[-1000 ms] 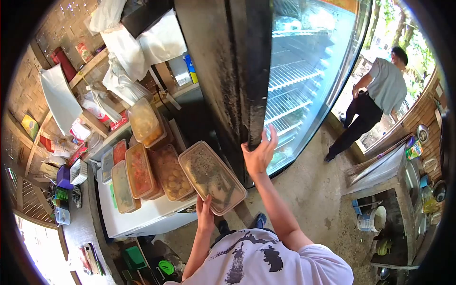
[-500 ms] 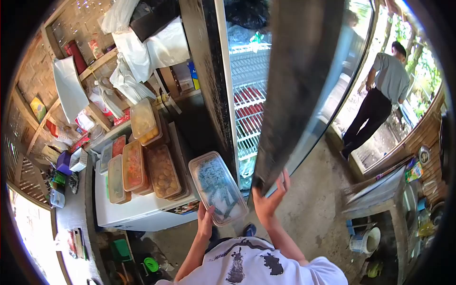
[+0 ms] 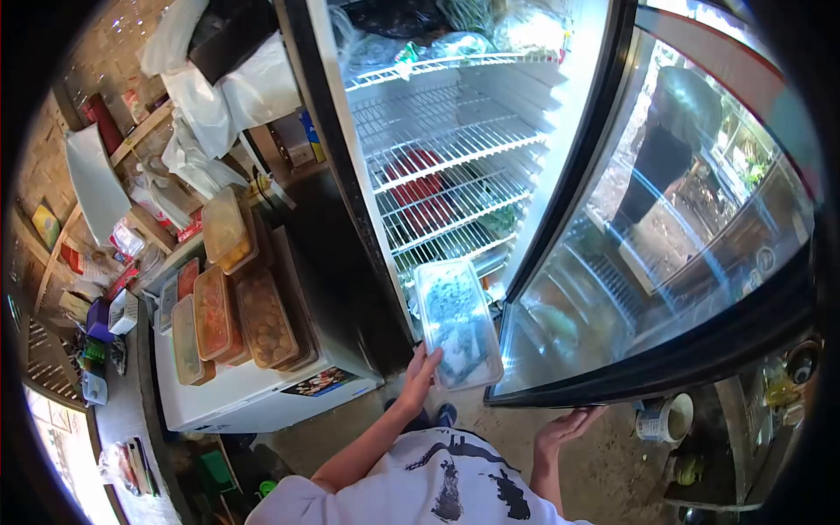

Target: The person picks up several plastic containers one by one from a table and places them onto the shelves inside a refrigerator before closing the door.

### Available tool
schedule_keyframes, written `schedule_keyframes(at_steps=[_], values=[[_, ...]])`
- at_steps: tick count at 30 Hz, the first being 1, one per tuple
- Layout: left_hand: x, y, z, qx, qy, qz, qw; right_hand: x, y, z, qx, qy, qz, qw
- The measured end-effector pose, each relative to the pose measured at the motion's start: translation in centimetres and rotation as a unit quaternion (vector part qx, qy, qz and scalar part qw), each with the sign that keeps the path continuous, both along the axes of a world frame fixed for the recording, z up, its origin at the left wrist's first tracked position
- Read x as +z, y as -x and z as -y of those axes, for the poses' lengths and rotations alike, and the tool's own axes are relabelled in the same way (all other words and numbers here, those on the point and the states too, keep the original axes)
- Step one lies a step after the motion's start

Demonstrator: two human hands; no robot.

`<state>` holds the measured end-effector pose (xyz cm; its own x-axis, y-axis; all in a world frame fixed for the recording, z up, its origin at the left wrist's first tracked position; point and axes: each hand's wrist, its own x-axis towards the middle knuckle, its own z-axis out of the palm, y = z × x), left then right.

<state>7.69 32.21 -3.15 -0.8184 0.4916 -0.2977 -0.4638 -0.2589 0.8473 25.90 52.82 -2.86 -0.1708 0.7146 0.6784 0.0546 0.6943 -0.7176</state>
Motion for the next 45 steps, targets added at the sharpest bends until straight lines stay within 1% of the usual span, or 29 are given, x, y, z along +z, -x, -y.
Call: schedule_keyframes(at_steps=[2, 6, 10, 12, 13, 14, 15, 17, 18, 19, 20, 21, 23, 24, 26, 28, 29, 30, 32, 33, 36, 37, 38, 39, 40, 42, 43, 44, 45], values=[[0.0, 1.0, -1.2, -0.023, 0.046, -0.037, 0.998, 1.8, 0.5, 0.1, -0.017, 0.125, -0.126, 0.984], [2.0, 2.2, -3.0, -0.054, 0.063, -0.043, 0.996, 3.7, 0.3, -3.2, 0.035, 0.089, -0.16, 0.983], [2.1, 3.1, -4.5, -0.048, 0.044, -0.015, 0.998, 5.1, 0.7, -4.6, -0.024, 0.068, -0.127, 0.989], [2.2, 3.7, -5.1, -0.052, 0.045, -0.013, 0.998, 4.3, 0.7, -5.5, -0.262, 0.01, -0.077, 0.962], [2.4, 4.1, -5.4, -0.053, 0.041, -0.011, 0.998, 4.2, 0.7, -5.7, -0.263, 0.006, -0.075, 0.962], [2.7, 4.6, -5.6, -0.059, 0.038, -0.012, 0.997, 6.1, 1.5, -4.8, -0.286, -0.157, -0.07, 0.943], [3.0, 5.2, -5.8, -0.064, 0.034, -0.011, 0.997, 7.4, 2.4, -3.9, -0.3, -0.317, -0.062, 0.898], [3.5, 7.4, -6.0, -0.088, 0.046, -0.011, 0.995, 7.0, 5.1, -2.1, -0.128, -0.322, -0.014, 0.938], [3.7, 8.3, -6.2, -0.11, 0.064, -0.013, 0.992, 7.6, 7.6, 0.1, -0.048, -0.147, 0.04, 0.987], [4.2, 9.4, -6.8, -0.099, 0.07, 0.007, 0.993, 8.0, 10.5, 2.1, 0.032, 0.033, 0.088, 0.995], [4.2, 10.7, -7.5, -0.103, 0.064, 0.003, 0.993, 6.5, 13.2, 2.5, 0.105, 0.171, 0.057, 0.978], [4.0, 11.8, -8.4, -0.075, 0.005, 0.002, 0.997, 5.4, 15.9, 2.6, 0.175, 0.304, 0.027, 0.936], [4.0, 13.6, -9.7, -0.045, -0.069, 0.011, 0.997, 4.9, 19.4, 2.3, 0.224, 0.487, -0.001, 0.844], [4.0, 14.7, -10.3, -0.045, -0.082, 0.002, 0.996, 4.8, 20.9, 1.5, 0.219, 0.484, 0.001, 0.847], [4.9, 16.5, -11.4, -0.039, -0.064, -0.03, 0.997, 4.3, 24.1, 0.3, 0.311, 0.551, -0.088, 0.769], [4.8, 18.6, -12.9, -0.021, -0.075, -0.068, 0.995, 3.8, 27.5, -1.6, 0.318, 0.543, -0.087, 0.772], [2.2, 19.9, -14.6, 0.036, -0.089, -0.141, 0.985, 3.7, 28.8, -2.8, 0.321, 0.533, -0.085, 0.779], [3.4, 21.0, -14.3, -0.004, 0.048, -0.155, 0.987, 3.8, 29.9, -3.6, 0.319, 0.537, -0.081, 0.776], [3.3, 23.3, -15.4, 0.034, 0.174, -0.278, 0.944, 4.2, 33.5, -5.7, 0.313, 0.521, -0.079, 0.79], [2.1, 25.0, -16.5, 0.081, 0.178, -0.381, 0.904, 3.4, 35.2, -7.3, 0.324, 0.507, -0.066, 0.796], [1.4, 26.7, -19.1, 0.109, 0.219, -0.393, 0.886, 3.3, 39.7, -10.3, 0.326, 0.485, -0.039, 0.81], [1.8, 27.1, -19.7, 0.106, 0.289, -0.368, 0.877, 3.8, 41.0, -11.4, 0.323, 0.427, -0.009, 0.845], [1.5, 27.8, -20.6, 0.15, 0.404, -0.462, 0.775, 4.4, 42.1, -12.2, 0.314, 0.367, 0.019, 0.875], [4.7, 27.7, -20.6, 0.107, 0.365, -0.366, 0.849, 6.4, 42.7, -12.7, 0.318, 0.372, 0.021, 0.872], [8.2, 27.8, -20.9, 0.063, 0.319, -0.264, 0.908, 3.9, 44.5, -15.0, 0.283, 0.315, 0.078, 0.903], [4.1, 30.4, -22.9, 0.138, 0.315, -0.301, 0.889, 3.1, 46.4, -17.6, 0.256, 0.222, 0.158, 0.927], [2.2, 32.1, -23.6, 0.109, 0.303, -0.258, 0.911, 2.8, 47.4, -17.8, 0.223, 0.188, 0.139, 0.946], [5.6, 31.1, -23.8, 0.148, 0.186, -0.259, 0.936, 2.2, 48.4, -18.6, 0.255, 0.214, 0.109, 0.937], [4.6, 32.2, -24.5, 0.155, 0.187, -0.267, 0.933, 2.1, 49.3, -19.1, 0.253, 0.238, 0.124, 0.93]])
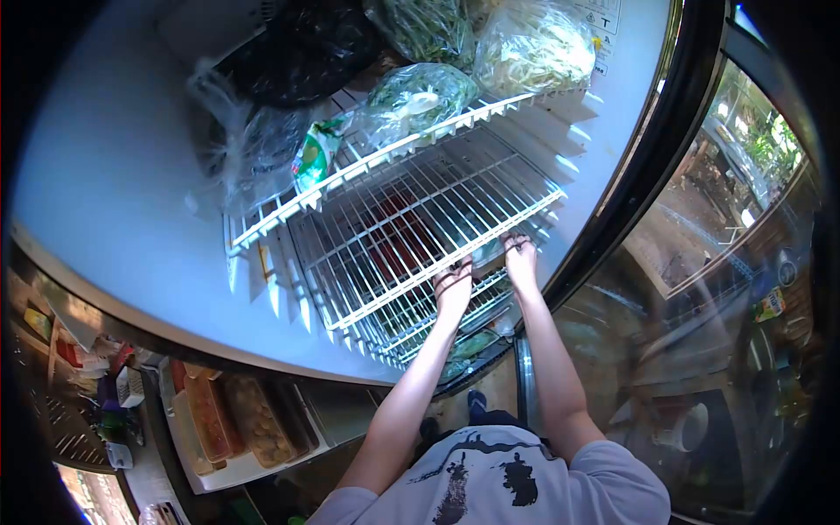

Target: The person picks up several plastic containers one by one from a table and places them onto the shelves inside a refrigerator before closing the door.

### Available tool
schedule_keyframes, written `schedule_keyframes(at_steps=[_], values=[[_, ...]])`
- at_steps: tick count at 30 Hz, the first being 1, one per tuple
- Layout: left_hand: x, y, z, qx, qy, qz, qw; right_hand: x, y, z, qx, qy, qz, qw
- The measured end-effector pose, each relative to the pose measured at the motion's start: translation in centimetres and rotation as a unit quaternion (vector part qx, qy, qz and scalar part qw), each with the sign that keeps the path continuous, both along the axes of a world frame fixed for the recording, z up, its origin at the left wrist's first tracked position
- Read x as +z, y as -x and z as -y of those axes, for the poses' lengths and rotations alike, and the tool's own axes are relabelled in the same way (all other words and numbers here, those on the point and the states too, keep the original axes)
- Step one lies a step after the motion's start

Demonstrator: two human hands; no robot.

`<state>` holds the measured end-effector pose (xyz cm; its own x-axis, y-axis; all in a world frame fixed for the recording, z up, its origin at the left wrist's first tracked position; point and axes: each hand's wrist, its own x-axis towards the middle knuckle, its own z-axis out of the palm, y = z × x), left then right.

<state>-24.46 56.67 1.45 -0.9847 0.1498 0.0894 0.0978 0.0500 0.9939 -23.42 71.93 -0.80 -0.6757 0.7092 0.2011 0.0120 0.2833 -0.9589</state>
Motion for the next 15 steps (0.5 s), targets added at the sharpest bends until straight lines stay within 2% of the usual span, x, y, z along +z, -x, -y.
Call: schedule_keyframes(at_steps=[1, 2, 3, 5, 6, 7, 9, 10, 11, 13, 14, 15], values=[[-1.9, 1.5, -0.9, 0.005, -0.001, -0.009, 1.0, -0.2, 0.8, -0.5, 0.0, 0.018, 0.022, 1.0], [-6.3, 4.2, -2.1, 0.046, 0.033, -0.071, 0.996, 0.3, 1.3, -0.3, 0.028, 0.076, -0.036, 0.996], [-5.5, 4.8, -2.1, 0.037, 0.082, -0.115, 0.989, -4.8, 4.6, -2.2, -0.025, 0.071, -0.065, 0.995], [-3.5, 5.7, -2.5, 0.04, 0.266, -0.045, 0.962, -4.5, 5.3, -3.3, 0.033, 0.051, 0.004, 0.998], [-9.2, 9.2, -2.9, 0.108, 0.148, -0.191, 0.964, -1.9, 5.3, -2.8, 0.02, 0.025, 0.077, 0.997], [-14.5, 11.1, -3.5, 0.11, 0.149, -0.19, 0.964, -1.4, 6.2, -2.5, -0.023, -0.033, 0.077, 0.996], [-13.5, 11.3, -4.5, 0.087, 0.161, -0.195, 0.963, -3.0, 8.0, -3.3, 0.055, -0.082, -0.047, 0.994], [-13.2, 11.6, -4.9, 0.075, 0.167, -0.198, 0.963, -3.0, 8.3, -3.5, 0.032, -0.112, 0.045, 0.992], [-12.6, 12.2, -5.0, 0.062, 0.172, -0.201, 0.962, -3.3, 8.4, -3.1, 0.011, -0.092, 0.008, 0.996], [-11.7, 12.7, -5.5, 0.036, 0.186, -0.208, 0.96, -4.2, 9.5, -3.7, 0.037, -0.136, -0.009, 0.99], [-11.5, 12.8, -5.0, 0.023, 0.192, -0.211, 0.958, -4.4, 9.4, -3.6, 0.031, -0.085, -0.015, 0.996], [-11.3, 12.6, -4.8, 0.012, 0.197, -0.216, 0.956, -4.2, 9.5, -3.8, 0.05, -0.093, -0.004, 0.994]])
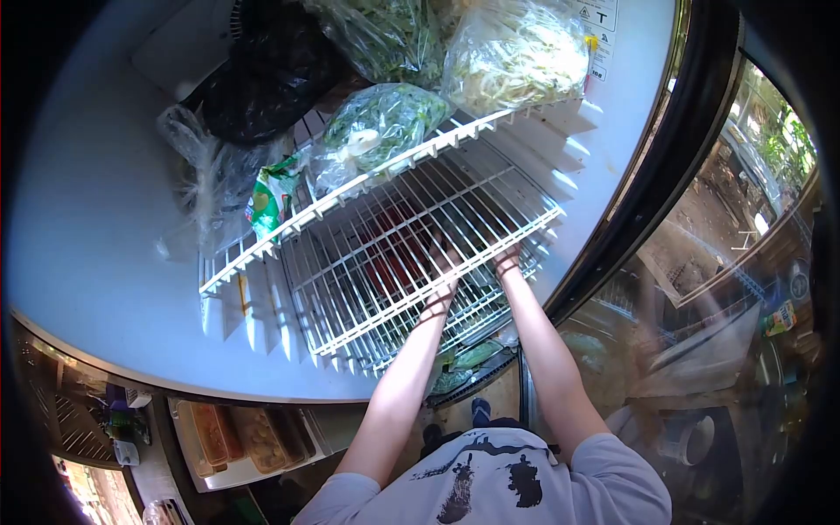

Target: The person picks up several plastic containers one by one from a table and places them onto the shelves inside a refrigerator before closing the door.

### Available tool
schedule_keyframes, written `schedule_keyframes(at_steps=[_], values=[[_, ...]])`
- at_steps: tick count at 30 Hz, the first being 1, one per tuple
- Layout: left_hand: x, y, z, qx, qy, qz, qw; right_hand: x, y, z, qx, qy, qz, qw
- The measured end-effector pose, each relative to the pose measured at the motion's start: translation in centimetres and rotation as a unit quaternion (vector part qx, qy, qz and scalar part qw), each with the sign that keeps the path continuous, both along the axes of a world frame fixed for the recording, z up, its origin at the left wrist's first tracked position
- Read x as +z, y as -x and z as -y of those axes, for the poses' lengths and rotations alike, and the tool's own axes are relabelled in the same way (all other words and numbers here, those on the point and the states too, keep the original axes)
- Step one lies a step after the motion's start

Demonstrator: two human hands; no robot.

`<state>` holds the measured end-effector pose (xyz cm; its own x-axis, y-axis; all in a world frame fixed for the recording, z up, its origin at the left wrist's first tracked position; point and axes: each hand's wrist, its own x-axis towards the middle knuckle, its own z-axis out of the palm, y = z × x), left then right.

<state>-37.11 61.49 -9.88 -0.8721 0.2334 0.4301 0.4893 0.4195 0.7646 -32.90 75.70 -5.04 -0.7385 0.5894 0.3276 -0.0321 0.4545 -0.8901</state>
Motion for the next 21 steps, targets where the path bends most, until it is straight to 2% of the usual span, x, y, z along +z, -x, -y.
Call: schedule_keyframes(at_steps=[2, 4, 6, 7, 8, 10, 11, 12, 14, 15, 16, 21], values=[[0.5, -0.6, 0.0, -0.019, 0.013, -0.008, 1.0, -1.2, 0.6, -0.1, -0.017, -0.029, -0.04, 0.999], [0.5, -1.4, 1.8, -0.036, 0.027, -0.016, 0.999, -2.8, 1.6, -0.3, -0.018, 0.041, -0.074, 0.996], [1.3, -1.0, 1.6, -0.05, 0.04, -0.018, 0.998, -4.5, 2.5, -0.5, 0.037, 0.293, -0.195, 0.935], [1.6, -1.2, 1.5, -0.057, 0.047, -0.018, 0.997, -4.8, 2.7, -0.4, 0.052, 0.35, -0.25, 0.901], [1.6, -1.7, 1.7, -0.065, 0.053, -0.019, 0.996, -4.4, 2.8, -0.5, 0.056, 0.349, -0.249, 0.902], [1.5, -2.7, 1.3, -0.081, 0.067, -0.016, 0.994, -4.0, 2.5, -0.6, -0.045, 0.316, -0.14, 0.937], [2.7, -1.5, -0.8, -0.088, 0.073, -0.016, 0.993, -3.3, 2.2, -0.3, -0.034, 0.325, -0.187, 0.926], [2.7, -2.0, -0.6, -0.094, 0.079, -0.016, 0.992, -1.0, 1.0, 0.3, -0.067, 0.264, -0.148, 0.951], [3.3, -2.0, -0.5, -0.1, 0.089, -0.018, 0.991, -1.1, 1.2, 0.5, -0.042, 0.333, -0.206, 0.919], [3.4, -2.6, -0.3, -0.1, 0.095, -0.017, 0.99, -1.3, 1.1, 0.1, -0.036, 0.292, -0.157, 0.943], [3.6, -2.6, 0.0, -0.099, 0.1, -0.017, 0.99, -1.6, 1.1, 0.3, -0.035, 0.227, -0.169, 0.958], [4.1, -5.1, 0.6, -0.059, 0.135, 0.031, 0.989, -5.6, -2.8, -2.7, -0.001, 0.284, -0.204, 0.937]])
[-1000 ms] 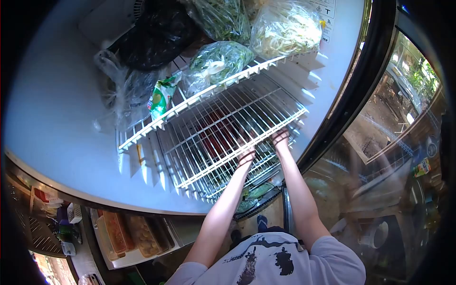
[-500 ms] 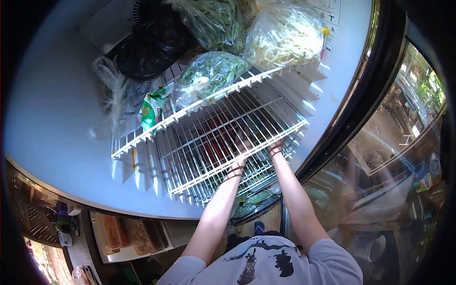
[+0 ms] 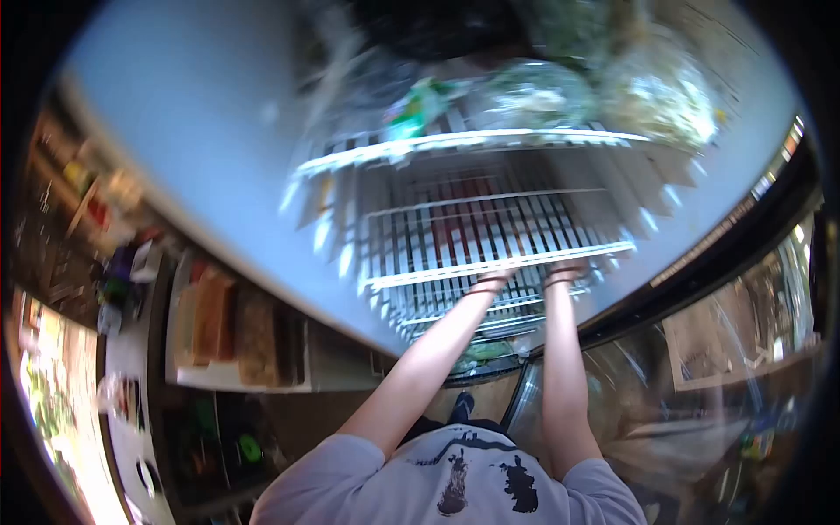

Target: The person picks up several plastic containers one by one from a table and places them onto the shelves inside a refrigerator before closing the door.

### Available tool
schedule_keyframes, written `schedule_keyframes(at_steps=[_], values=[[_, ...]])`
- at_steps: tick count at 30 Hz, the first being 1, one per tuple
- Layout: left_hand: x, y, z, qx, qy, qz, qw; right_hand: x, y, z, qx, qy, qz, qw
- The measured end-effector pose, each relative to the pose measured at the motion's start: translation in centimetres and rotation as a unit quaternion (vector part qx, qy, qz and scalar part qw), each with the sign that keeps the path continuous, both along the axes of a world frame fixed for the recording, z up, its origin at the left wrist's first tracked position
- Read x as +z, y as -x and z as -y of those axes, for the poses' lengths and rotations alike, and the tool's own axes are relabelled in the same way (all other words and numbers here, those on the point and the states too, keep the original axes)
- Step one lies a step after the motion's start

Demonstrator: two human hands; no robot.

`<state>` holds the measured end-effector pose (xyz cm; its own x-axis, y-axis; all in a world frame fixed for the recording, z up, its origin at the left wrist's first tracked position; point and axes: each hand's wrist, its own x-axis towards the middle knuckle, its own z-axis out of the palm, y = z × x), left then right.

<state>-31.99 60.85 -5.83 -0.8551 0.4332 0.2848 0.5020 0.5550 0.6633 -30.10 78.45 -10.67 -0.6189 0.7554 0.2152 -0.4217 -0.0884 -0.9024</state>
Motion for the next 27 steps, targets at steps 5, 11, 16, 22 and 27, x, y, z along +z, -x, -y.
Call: schedule_keyframes(at_steps=[5, 11, 16, 22, 27], values=[[5.3, -9.9, 6.0, 0.001, -0.508, 0.205, 0.837, 11.0, -7.6, 10.9, -0.102, -0.086, -0.007, 0.991], [3.6, -25.9, 24.0, 0.102, -0.277, 0.133, 0.946, 5.2, -17.3, 20.9, 0.017, -0.24, -0.127, 0.962], [-3.1, -34.6, 37.1, 0.334, -0.426, 0.166, 0.824, 2.1, -23.0, 31.1, 0.338, -0.351, -0.141, 0.862], [-0.1, -34.2, 48.9, 0.613, -0.33, -0.126, 0.707, 6.8, -22.9, 44.4, 0.607, -0.169, 0.187, 0.754], [-0.9, -32.3, 53.9, 0.64, -0.298, -0.037, 0.708, 3.0, -21.1, 53.6, 0.565, -0.281, 0.135, 0.764]])
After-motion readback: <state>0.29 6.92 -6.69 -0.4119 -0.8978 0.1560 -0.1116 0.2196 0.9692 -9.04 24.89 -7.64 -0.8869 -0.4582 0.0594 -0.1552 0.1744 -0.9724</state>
